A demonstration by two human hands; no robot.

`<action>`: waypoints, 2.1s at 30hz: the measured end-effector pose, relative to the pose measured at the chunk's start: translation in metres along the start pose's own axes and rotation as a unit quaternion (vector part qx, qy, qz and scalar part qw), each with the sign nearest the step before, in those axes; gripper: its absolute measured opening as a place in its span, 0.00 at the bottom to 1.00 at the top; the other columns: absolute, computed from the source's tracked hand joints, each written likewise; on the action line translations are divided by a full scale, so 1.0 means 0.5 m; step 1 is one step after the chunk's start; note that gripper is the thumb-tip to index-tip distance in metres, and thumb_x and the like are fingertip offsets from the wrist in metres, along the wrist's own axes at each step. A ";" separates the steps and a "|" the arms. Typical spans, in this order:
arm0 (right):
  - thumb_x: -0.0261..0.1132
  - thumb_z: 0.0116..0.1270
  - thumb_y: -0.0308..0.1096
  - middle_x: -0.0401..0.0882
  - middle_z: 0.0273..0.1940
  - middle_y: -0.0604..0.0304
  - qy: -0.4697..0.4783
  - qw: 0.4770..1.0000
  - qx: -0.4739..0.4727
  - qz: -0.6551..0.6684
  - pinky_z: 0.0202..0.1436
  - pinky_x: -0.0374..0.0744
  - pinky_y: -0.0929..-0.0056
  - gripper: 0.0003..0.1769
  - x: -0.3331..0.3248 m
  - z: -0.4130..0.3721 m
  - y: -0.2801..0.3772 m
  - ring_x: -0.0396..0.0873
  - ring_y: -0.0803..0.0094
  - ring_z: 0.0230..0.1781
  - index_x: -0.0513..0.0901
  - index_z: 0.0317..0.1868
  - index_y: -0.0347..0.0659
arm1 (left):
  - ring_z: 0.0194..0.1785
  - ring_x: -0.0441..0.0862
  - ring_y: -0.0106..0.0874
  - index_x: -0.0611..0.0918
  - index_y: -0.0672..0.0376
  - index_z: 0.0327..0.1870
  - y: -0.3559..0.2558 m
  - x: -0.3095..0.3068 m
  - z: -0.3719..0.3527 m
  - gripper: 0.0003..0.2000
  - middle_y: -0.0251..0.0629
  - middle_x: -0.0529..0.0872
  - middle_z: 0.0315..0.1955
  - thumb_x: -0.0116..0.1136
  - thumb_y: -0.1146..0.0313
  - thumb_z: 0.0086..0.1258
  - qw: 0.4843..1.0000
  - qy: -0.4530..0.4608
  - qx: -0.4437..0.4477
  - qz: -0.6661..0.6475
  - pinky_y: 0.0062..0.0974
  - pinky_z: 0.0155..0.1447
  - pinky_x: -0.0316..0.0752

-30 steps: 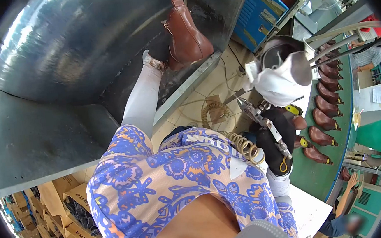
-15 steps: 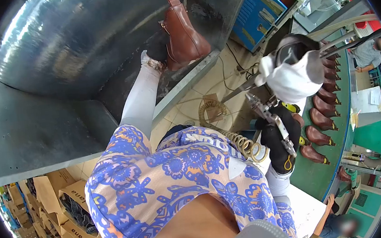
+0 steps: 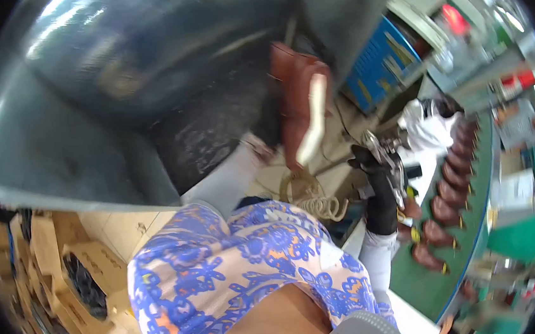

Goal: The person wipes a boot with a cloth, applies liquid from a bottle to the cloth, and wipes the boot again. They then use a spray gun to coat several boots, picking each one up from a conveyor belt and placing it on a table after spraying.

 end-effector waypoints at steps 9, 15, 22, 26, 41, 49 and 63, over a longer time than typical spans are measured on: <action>0.45 0.73 0.38 0.65 0.65 0.49 0.129 0.991 -0.021 -0.010 0.66 0.64 0.68 0.26 -0.009 0.077 -0.080 0.64 0.62 0.65 0.66 0.65 0.30 | 0.50 0.77 0.26 0.77 0.59 0.51 0.038 0.093 -0.078 0.21 0.40 0.82 0.47 0.44 0.49 0.75 0.986 0.040 -0.005 -0.165 0.30 0.60 0.71; 0.45 0.73 0.35 0.67 0.64 0.50 0.166 0.986 0.004 0.003 0.68 0.63 0.68 0.24 0.033 0.090 -0.107 0.65 0.62 0.65 0.67 0.64 0.32 | 0.52 0.72 0.24 0.73 0.60 0.54 0.061 0.157 -0.122 0.17 0.38 0.77 0.50 0.39 0.56 0.78 0.987 -0.069 0.142 -0.028 0.24 0.62 0.66; 0.46 0.73 0.31 0.68 0.64 0.51 0.202 0.979 0.016 0.025 0.70 0.61 0.64 0.22 0.043 0.094 -0.173 0.64 0.62 0.66 0.67 0.65 0.33 | 0.65 0.66 0.30 0.65 0.59 0.67 0.076 0.225 -0.191 0.23 0.41 0.69 0.62 0.40 0.55 0.78 0.922 -0.310 0.225 0.055 0.26 0.70 0.56; 0.48 0.73 0.35 0.71 0.60 0.52 0.150 0.986 -0.044 -0.057 0.65 0.68 0.63 0.21 0.047 0.071 -0.139 0.69 0.62 0.62 0.69 0.62 0.35 | 0.63 0.69 0.34 0.67 0.60 0.65 0.003 -0.007 -0.223 0.21 0.43 0.73 0.59 0.41 0.57 0.78 0.965 -0.178 0.161 0.108 0.31 0.69 0.60; 0.64 0.62 0.38 0.82 0.32 0.58 0.154 0.988 -0.018 -0.015 0.34 0.73 0.74 0.13 0.098 0.006 -0.008 0.77 0.74 0.29 0.78 0.39 0.36 | 0.58 0.74 0.34 0.66 0.52 0.66 -0.243 0.009 -0.059 0.21 0.38 0.74 0.58 0.42 0.55 0.77 0.930 -0.175 0.292 0.136 0.37 0.63 0.71; 0.63 0.60 0.39 0.81 0.29 0.60 0.110 0.990 0.001 -0.089 0.22 0.68 0.77 0.13 0.075 0.004 -0.047 0.73 0.78 0.18 0.79 0.40 0.39 | 0.51 0.78 0.31 0.69 0.51 0.63 -0.254 -0.089 -0.019 0.20 0.35 0.80 0.50 0.43 0.53 0.76 0.966 -0.033 0.256 0.032 0.36 0.56 0.76; 0.51 0.72 0.40 0.76 0.27 0.59 0.072 0.991 -0.037 -0.105 0.33 0.72 0.73 0.14 0.059 0.003 -0.077 0.74 0.73 0.27 0.74 0.36 0.37 | 0.59 0.74 0.34 0.70 0.55 0.62 -0.225 -0.006 -0.024 0.27 0.37 0.77 0.55 0.55 0.47 0.68 0.945 -0.126 0.300 -0.031 0.39 0.65 0.68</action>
Point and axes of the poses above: each hand's wrist, its own z-axis towards the middle knuckle, its own x-axis out of the palm, y = z × x, the point moved 1 cm from there along z, towards the middle knuckle
